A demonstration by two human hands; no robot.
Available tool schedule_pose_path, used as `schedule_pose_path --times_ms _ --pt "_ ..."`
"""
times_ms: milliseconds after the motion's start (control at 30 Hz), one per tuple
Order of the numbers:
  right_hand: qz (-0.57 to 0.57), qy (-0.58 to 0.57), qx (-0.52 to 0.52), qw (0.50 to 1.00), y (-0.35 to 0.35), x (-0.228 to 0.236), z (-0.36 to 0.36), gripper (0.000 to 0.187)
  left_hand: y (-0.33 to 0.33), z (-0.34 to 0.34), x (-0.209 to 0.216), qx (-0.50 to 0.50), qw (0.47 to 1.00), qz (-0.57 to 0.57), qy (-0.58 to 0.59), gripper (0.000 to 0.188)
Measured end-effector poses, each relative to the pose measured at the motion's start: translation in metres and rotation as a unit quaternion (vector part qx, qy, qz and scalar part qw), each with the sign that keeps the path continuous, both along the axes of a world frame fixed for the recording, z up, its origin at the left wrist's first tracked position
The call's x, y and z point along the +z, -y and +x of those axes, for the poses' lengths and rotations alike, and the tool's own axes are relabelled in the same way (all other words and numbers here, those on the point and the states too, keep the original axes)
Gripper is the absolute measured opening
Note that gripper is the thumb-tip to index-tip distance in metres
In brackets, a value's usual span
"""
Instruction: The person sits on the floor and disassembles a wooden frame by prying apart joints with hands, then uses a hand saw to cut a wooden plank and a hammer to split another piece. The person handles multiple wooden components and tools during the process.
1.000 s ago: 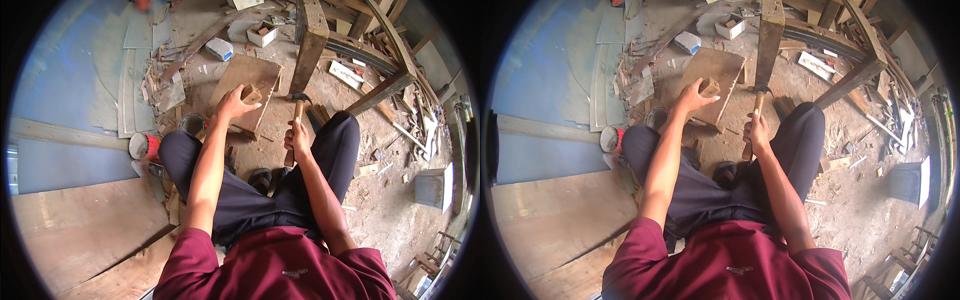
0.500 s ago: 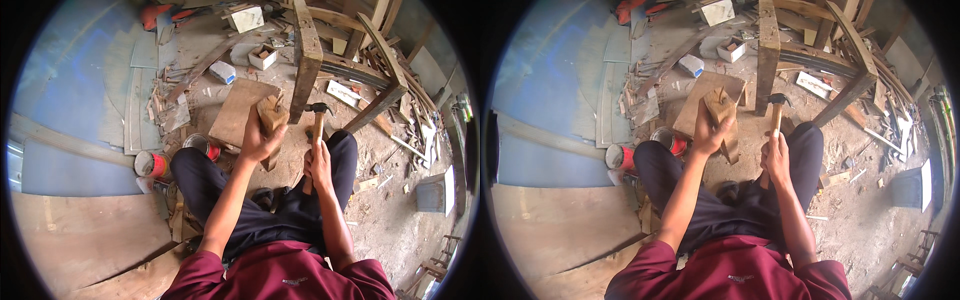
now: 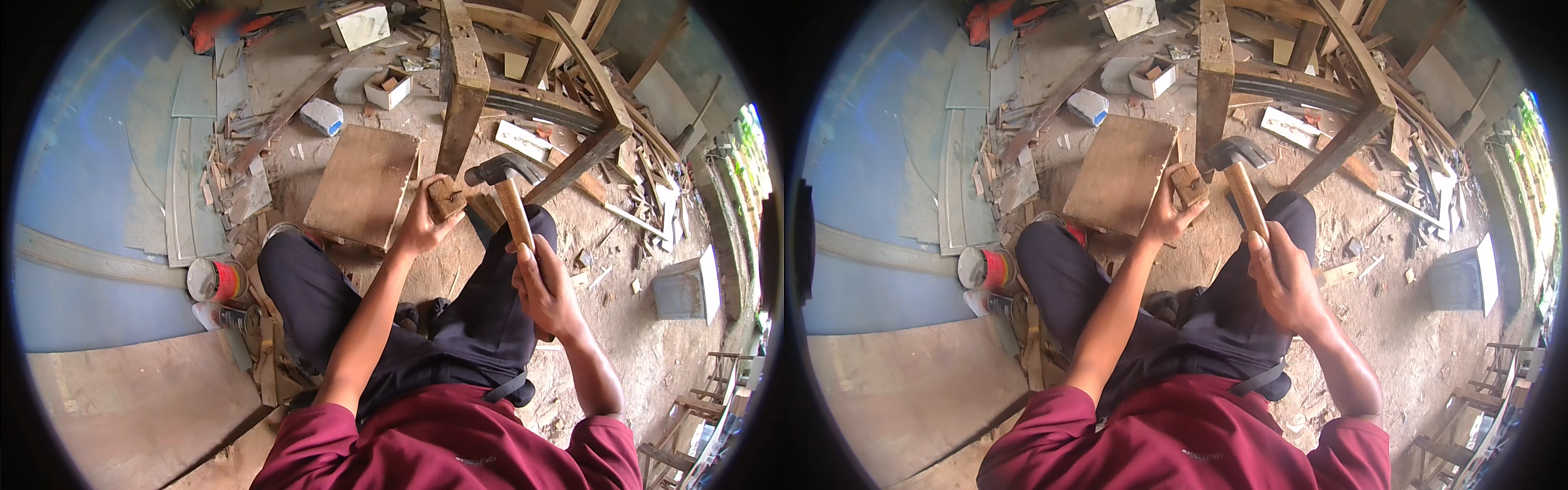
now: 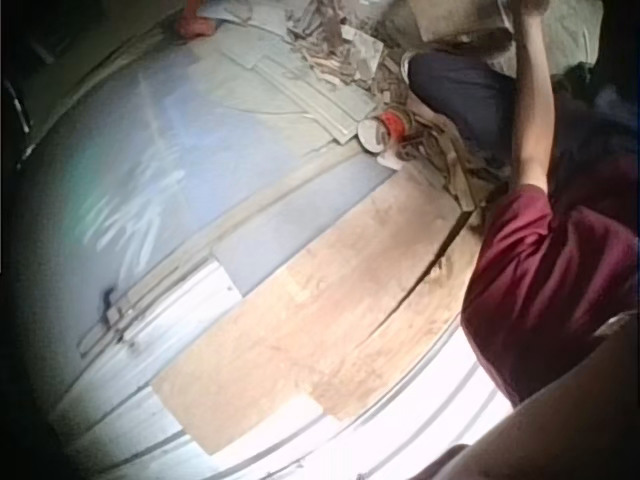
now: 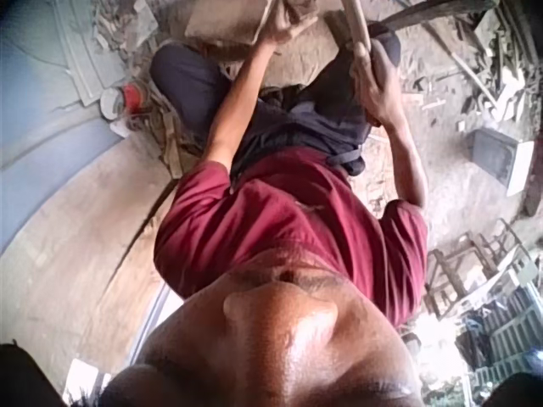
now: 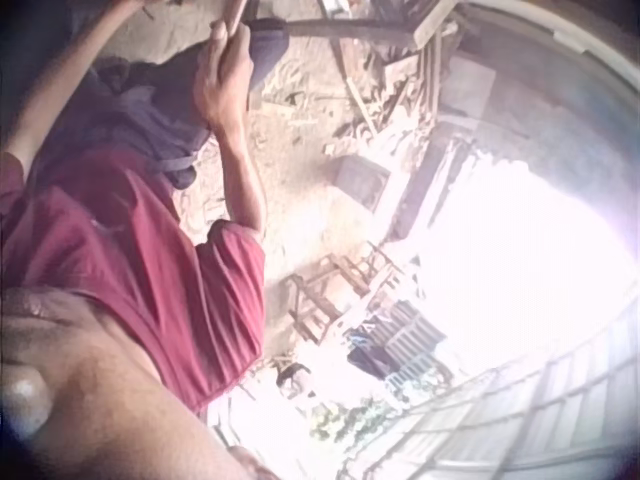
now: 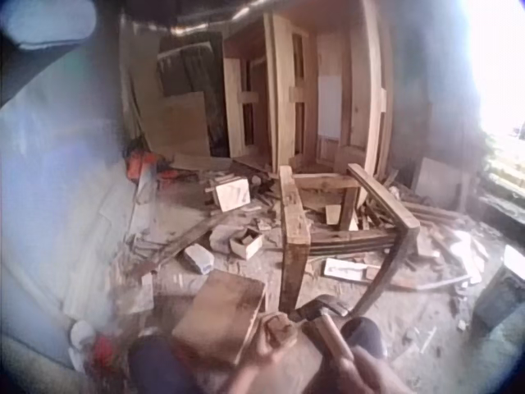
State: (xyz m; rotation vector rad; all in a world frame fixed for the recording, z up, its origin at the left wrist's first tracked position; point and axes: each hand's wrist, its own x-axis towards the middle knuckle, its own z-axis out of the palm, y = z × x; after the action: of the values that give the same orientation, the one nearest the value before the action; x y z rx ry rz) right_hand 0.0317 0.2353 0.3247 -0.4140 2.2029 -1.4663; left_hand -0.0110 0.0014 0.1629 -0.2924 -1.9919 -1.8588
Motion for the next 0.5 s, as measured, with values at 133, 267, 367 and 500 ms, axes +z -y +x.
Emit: schedule_pose_path --times_ms 133,267,367,500 --pt "0.055 -0.012 0.019 0.998 0.003 -0.006 -0.002 0.039 0.004 0.003 0.0 -0.035 0.999 0.034 0.003 0.064" --pt "0.015 -0.071 -0.003 0.997 0.014 0.002 0.008 0.035 0.008 0.005 -0.006 -0.017 1.0 0.005 0.001 0.065" --pt "0.019 -0.139 0.008 0.99 0.013 -0.013 0.009 0.032 0.007 0.004 -0.005 -0.023 0.999 0.033 0.009 0.064" --pt "0.054 -0.121 0.02 0.991 0.009 -0.016 0.008 0.034 0.018 0.002 -0.015 0.001 0.999 0.027 -0.026 0.063"
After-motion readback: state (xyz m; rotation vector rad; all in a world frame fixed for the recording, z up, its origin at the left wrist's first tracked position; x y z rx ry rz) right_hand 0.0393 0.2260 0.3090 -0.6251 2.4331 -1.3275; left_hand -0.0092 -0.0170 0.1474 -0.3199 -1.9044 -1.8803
